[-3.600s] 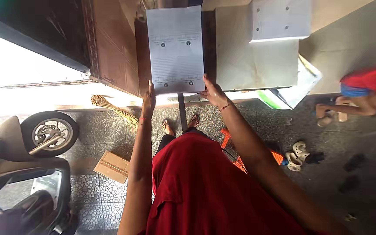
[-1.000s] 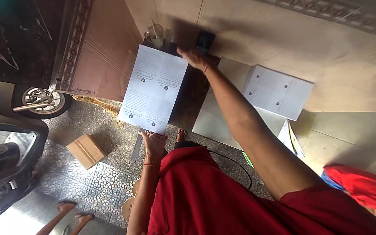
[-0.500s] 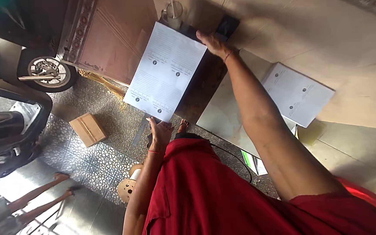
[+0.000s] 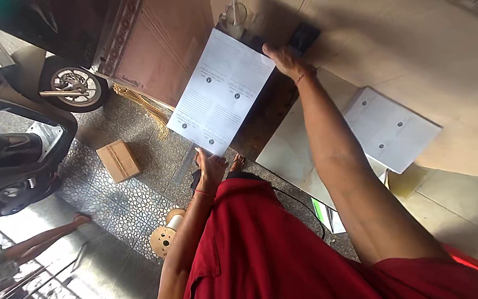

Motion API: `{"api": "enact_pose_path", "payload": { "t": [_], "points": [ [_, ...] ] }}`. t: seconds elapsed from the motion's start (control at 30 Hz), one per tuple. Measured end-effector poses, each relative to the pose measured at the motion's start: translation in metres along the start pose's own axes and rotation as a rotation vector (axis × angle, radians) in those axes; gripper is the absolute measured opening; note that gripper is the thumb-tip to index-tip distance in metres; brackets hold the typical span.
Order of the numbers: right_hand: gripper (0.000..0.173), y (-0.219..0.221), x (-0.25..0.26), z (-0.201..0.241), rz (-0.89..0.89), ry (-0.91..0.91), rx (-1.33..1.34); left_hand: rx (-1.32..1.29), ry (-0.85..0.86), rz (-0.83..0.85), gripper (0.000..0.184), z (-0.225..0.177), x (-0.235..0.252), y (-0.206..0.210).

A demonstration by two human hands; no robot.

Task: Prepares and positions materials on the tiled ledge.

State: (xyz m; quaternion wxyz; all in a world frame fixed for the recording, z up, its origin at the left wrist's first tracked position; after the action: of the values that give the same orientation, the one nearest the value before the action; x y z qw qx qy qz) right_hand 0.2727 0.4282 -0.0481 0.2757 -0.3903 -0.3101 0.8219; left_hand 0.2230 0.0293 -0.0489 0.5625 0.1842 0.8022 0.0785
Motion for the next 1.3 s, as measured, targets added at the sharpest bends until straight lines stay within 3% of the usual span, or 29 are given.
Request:
{"api": "enact_pose_path", "payload": {
  "t": [0.1,0.2,0.33,0.43,0.5,0.63,0.77,1.03,1.3],
  "points": [
    [0.089,-0.001,-0.001,0.000,0.007,-0.001,0.014,0.033,-0.005,-0.012,0.103,-0.006,0.000,-0.002],
    [0.084,0.001,-0.002,-0.003,-0.004,-0.047,0.091,0.059,0.020,0.042,0.101,-0.025,-0.029,0.003],
    [0.071,-0.013,-0.023,-0.007,-0.177,-0.117,0.177,0.066,0.314,0.087,0.088,-0.090,-0.063,-0.005],
    [0.063,-0.019,-0.051,-0.016,-0.348,-0.127,0.311,-0.098,0.424,-0.013,0.082,-0.136,-0.031,-0.029],
    [0.064,-0.013,-0.081,-0.015,-0.355,-0.141,0.385,-0.158,0.430,-0.063,0.081,-0.155,0.000,-0.035],
    [0.063,0.010,-0.111,-0.037,-0.333,-0.064,0.473,-0.114,0.377,-0.085,0.082,-0.163,0.038,-0.030],
    [0.062,0.032,-0.131,-0.068,-0.315,0.064,0.524,-0.063,0.314,-0.015,0.107,-0.161,0.044,-0.016],
    [0.061,0.066,-0.178,-0.104,-0.316,0.216,0.566,-0.023,0.339,-0.004,0.107,-0.162,0.041,-0.013],
    [0.061,0.094,-0.185,-0.091,-0.242,0.217,0.620,0.041,0.408,0.046,0.105,-0.171,0.043,-0.021]
  ]
}}
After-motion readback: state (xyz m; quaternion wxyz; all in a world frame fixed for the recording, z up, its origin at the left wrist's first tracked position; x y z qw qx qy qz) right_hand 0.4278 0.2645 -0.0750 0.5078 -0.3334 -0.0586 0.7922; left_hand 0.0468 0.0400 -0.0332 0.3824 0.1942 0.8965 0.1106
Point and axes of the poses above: each hand's wrist, its own x-axis towards the middle knuckle, its own y-axis out of the palm, z = x × y, the point moved 9 cm from there along x, towards the middle knuckle, and after that the axes turned 15 degrees about -x, right-handed, at the moved point
